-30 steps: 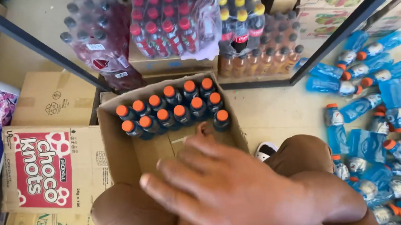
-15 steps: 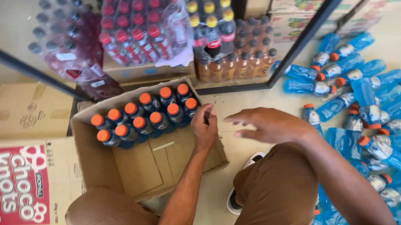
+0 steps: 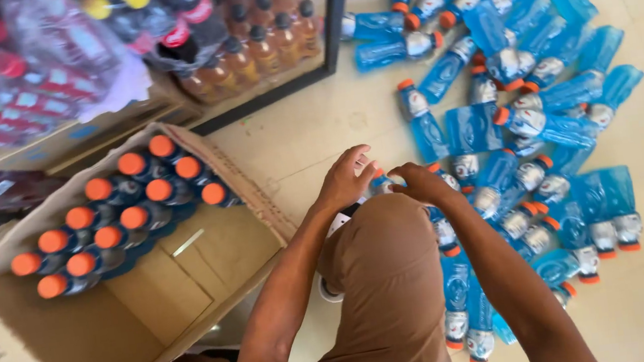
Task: The person picks up blue bottles from a pile on the floor and places them into a cardboard box.
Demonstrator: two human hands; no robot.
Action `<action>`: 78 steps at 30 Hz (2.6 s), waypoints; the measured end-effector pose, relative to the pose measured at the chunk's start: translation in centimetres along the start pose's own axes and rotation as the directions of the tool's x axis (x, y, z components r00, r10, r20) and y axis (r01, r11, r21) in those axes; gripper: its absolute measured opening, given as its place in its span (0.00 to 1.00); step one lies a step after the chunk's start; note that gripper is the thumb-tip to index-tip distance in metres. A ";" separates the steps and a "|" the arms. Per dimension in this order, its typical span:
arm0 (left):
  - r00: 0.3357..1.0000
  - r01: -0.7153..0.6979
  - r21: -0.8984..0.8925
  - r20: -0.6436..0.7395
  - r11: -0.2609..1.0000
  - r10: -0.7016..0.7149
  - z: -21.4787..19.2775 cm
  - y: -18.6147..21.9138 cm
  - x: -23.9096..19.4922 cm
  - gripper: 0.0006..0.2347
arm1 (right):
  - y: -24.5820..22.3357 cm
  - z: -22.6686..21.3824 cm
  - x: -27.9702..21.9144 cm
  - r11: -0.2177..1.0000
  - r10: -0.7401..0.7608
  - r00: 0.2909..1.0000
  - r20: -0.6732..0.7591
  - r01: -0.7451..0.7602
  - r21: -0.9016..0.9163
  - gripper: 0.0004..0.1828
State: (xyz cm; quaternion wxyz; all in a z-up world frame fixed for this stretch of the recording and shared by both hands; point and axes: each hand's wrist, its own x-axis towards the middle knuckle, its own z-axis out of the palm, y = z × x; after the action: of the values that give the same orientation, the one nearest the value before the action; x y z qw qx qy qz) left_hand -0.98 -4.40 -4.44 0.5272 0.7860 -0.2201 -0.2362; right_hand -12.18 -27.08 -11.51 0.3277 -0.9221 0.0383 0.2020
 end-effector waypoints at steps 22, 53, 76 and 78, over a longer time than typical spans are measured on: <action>0.746 0.623 -0.194 0.439 0.758 -0.501 8.8 -14.4 1.3 0.37 | 3.1 3.2 6.5 0.730 0.682 0.712 -0.169 -0.675 0.105 0.49; 0.980 -0.112 -0.721 -0.192 0.684 -0.042 -12.4 2.6 -6.4 0.31 | -28.0 -15.7 5.5 0.836 -0.408 0.895 0.179 0.288 0.466 0.32; 0.685 -0.129 -0.410 -0.696 0.903 -0.218 -23.1 -5.9 -19.1 0.31 | -51.6 -3.5 8.3 0.770 -0.636 0.766 -0.095 0.638 -0.011 0.30; 0.653 -0.091 -0.385 -0.719 0.918 -0.237 -23.1 -7.4 -18.7 0.32 | -52.1 -3.2 8.9 0.802 -0.587 0.809 0.037 0.587 -0.105 0.30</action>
State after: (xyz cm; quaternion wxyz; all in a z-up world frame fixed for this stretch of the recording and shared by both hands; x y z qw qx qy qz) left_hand -1.18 26.04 -1.01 0.7047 0.7003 0.1020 0.0508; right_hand 7.68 12.31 17.87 0.3224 -0.9052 -0.2605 0.0936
